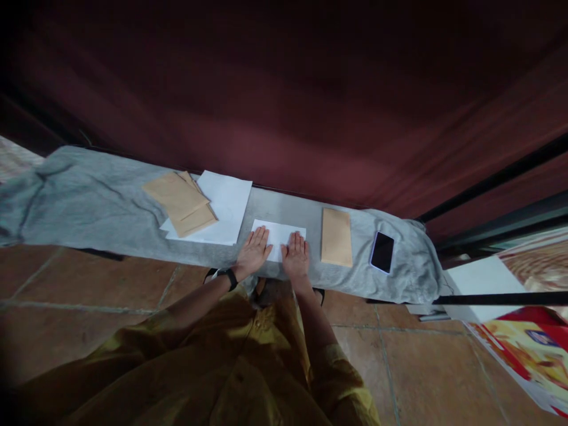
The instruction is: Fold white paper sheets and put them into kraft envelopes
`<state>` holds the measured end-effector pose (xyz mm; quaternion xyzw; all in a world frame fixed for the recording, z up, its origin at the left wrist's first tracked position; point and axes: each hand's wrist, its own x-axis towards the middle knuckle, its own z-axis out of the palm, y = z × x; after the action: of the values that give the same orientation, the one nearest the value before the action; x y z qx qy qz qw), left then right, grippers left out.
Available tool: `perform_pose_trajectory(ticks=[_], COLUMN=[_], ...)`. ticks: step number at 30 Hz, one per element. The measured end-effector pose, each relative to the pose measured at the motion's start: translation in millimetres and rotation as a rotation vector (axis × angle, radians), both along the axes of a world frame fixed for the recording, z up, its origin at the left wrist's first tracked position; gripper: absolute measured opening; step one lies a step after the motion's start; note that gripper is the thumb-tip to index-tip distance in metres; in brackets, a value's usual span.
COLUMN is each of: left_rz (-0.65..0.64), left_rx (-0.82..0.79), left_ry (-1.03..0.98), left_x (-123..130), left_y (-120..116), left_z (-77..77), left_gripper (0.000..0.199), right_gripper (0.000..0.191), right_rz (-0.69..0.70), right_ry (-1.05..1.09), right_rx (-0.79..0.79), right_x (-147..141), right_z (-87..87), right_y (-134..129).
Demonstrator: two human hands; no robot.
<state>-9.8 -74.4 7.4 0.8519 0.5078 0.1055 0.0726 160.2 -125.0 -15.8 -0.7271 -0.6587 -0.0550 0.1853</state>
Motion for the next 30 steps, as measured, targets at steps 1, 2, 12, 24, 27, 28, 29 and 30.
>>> perform_pose_trajectory(ticks=[1, 2, 12, 24, 27, 28, 29, 30], left_rz=[0.023, 0.046, 0.208, -0.133, -0.136, -0.124, -0.111, -0.097], left_rx=[0.003, 0.006, 0.066, 0.057, 0.063, 0.065, 0.068, 0.070], left_ry=[-0.002, -0.006, -0.045, 0.022, 0.033, 0.036, 0.037, 0.035], left_x=[0.7, 1.3, 0.2, 25.4, 19.4, 17.9, 16.8, 16.2], left_y=[-0.1, -0.3, -10.5, 15.3, 24.1, 25.6, 26.5, 27.1], left_z=[-0.6, -1.5, -10.1, -8.1, -8.1, -7.7, -7.2, -6.8], left_gripper=[0.063, 0.064, 0.062, 0.057, 0.057, 0.057, 0.057, 0.057], right_gripper=[0.060, 0.060, 0.058, 0.052, 0.051, 0.051, 0.050, 0.050], right_rz=[-0.018, -0.035, -0.155, 0.126, 0.089, 0.077, 0.065, 0.053], right_ry=[0.000, -0.003, -0.025, 0.125, 0.087, 0.077, 0.069, 0.063], right_rx=[0.024, 0.043, 0.124, -0.140, -0.141, -0.136, -0.131, -0.126], right_x=[1.6, 2.8, 6.9, -23.5, -25.5, -25.2, -24.8, -24.3], right_z=[-1.6, -3.0, -11.3, 17.9, 14.4, 12.7, 11.1, 9.7], right_y=[-2.4, -5.0, -34.4, 32.6, 42.3, 44.0, 45.3, 46.2])
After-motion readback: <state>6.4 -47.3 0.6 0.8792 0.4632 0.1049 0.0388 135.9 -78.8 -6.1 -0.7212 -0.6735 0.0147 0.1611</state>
